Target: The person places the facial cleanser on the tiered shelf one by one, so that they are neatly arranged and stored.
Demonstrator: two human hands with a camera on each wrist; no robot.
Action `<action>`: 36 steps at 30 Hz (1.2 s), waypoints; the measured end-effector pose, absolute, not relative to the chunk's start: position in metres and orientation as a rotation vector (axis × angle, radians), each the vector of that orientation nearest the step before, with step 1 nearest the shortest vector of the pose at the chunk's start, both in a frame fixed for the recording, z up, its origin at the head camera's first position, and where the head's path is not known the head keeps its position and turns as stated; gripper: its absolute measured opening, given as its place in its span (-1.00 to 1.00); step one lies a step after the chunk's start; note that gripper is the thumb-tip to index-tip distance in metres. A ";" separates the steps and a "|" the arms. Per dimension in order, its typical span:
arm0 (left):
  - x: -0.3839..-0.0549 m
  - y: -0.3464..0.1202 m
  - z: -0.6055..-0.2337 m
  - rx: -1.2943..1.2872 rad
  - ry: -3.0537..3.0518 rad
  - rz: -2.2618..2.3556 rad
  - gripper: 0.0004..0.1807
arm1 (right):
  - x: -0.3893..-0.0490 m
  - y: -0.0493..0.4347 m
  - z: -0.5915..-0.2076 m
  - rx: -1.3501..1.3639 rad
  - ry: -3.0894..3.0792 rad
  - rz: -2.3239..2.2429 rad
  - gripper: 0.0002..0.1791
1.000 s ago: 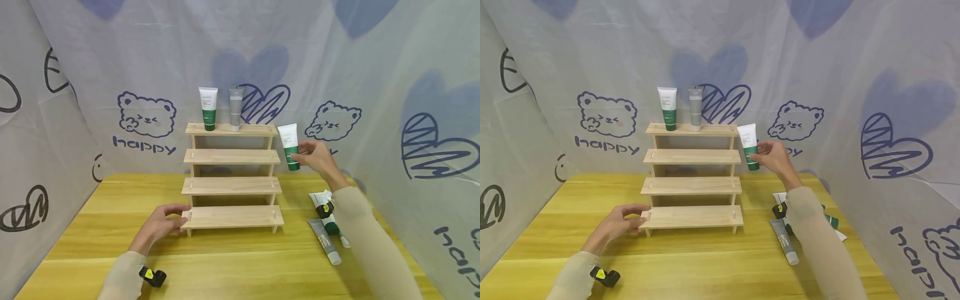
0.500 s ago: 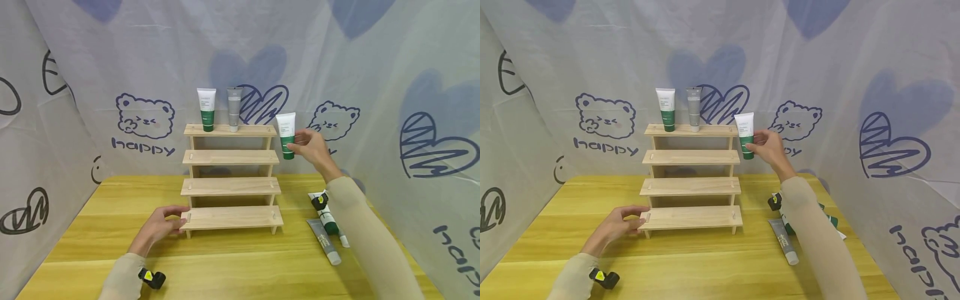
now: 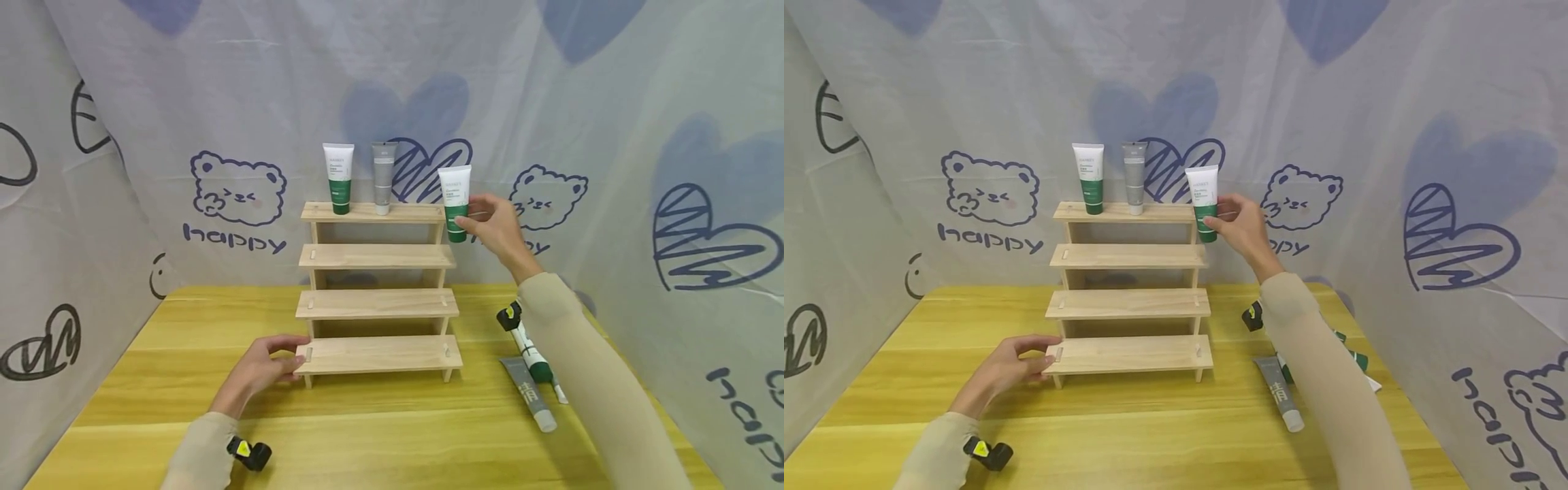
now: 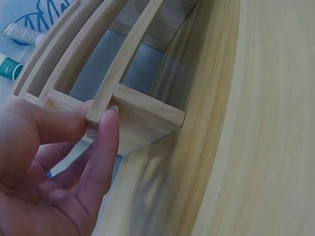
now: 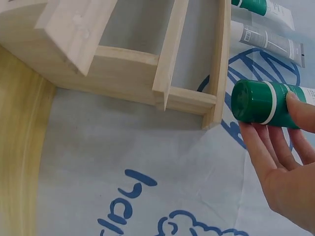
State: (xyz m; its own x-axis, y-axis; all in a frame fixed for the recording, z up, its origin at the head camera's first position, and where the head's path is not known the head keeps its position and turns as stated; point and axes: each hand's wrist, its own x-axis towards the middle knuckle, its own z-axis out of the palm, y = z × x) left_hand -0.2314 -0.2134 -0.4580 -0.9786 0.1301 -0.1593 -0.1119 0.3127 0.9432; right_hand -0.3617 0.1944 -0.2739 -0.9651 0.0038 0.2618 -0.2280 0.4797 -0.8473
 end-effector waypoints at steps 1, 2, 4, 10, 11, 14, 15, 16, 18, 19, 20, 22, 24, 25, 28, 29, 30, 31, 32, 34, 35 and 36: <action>-0.232 -0.213 -0.458 0.024 2.370 1.728 -0.52 | -0.363 0.193 -0.273 0.192 -2.492 1.493 -0.45; -0.232 -0.213 -0.458 0.029 2.371 1.726 -0.52 | -0.365 0.192 -0.272 0.197 -2.482 1.504 -0.45; -0.232 -0.213 -0.457 0.026 2.372 1.726 -0.53 | -0.368 0.188 -0.270 0.193 -2.465 1.521 -0.44; -0.233 -0.213 -0.457 0.024 2.380 1.720 -0.54 | -0.377 0.177 -0.267 0.200 -2.383 1.584 -0.45; -0.233 -0.214 -0.457 0.030 2.383 1.715 -0.54 | -0.379 0.175 -0.266 0.211 -2.367 1.595 -0.46; -0.233 -0.214 -0.457 0.029 2.385 1.714 -0.54 | -0.384 0.169 -0.267 0.228 -2.335 1.604 -0.47; -0.233 -0.214 -0.457 0.027 2.385 1.714 -0.55 | -0.386 0.167 -0.267 0.238 -2.328 1.599 -0.47; -0.233 -0.214 -0.457 0.028 2.385 1.716 -0.55 | -0.388 0.165 -0.267 0.244 -2.322 1.593 -0.48; -0.233 -0.214 -0.458 0.039 2.388 1.712 -0.55 | -0.392 0.162 -0.268 0.256 -2.312 1.579 -0.50; -0.233 -0.214 -0.458 0.044 2.387 1.712 -0.54 | -0.393 0.160 -0.268 0.260 -2.309 1.572 -0.50; -0.233 -0.214 -0.459 0.041 2.385 1.716 -0.54 | -0.395 0.159 -0.268 0.266 -2.305 1.565 -0.51; -0.233 -0.214 -0.459 0.050 2.383 1.717 -0.53 | -0.398 0.156 -0.268 0.280 -2.294 1.554 -0.52; -0.233 -0.215 -0.460 0.052 2.382 1.717 -0.53 | -0.401 0.153 -0.268 0.293 -2.279 1.557 -0.52; -0.233 -0.215 -0.460 0.052 2.383 1.717 -0.53 | -0.402 0.152 -0.267 0.293 -2.274 1.559 -0.52; -0.232 -0.215 -0.460 0.060 2.391 1.711 -0.53 | -0.406 0.148 -0.266 0.299 -2.251 1.579 -0.52; -0.232 -0.215 -0.460 0.062 2.393 1.709 -0.53 | -0.407 0.147 -0.266 0.298 -2.244 1.591 -0.52; -0.232 -0.215 -0.460 0.064 2.395 1.708 -0.53 | -0.409 0.145 -0.266 0.296 -2.240 1.597 -0.52; -0.232 -0.215 -0.460 0.064 2.395 1.708 -0.53 | -0.410 0.144 -0.265 0.294 -2.237 1.605 -0.52; -0.232 -0.215 -0.460 0.064 2.396 1.708 -0.53 | -0.412 0.143 -0.265 0.293 -2.236 1.611 -0.52; -0.232 -0.215 -0.460 0.065 2.394 1.710 -0.53 | -0.414 0.142 -0.266 0.286 -2.237 1.615 -0.52; -0.232 -0.215 -0.460 0.066 2.394 1.709 -0.53 | -0.416 0.141 -0.266 0.280 -2.239 1.617 -0.51; -0.233 -0.215 -0.460 0.068 2.394 1.708 -0.53 | -0.417 0.141 -0.266 0.274 -2.244 1.614 -0.51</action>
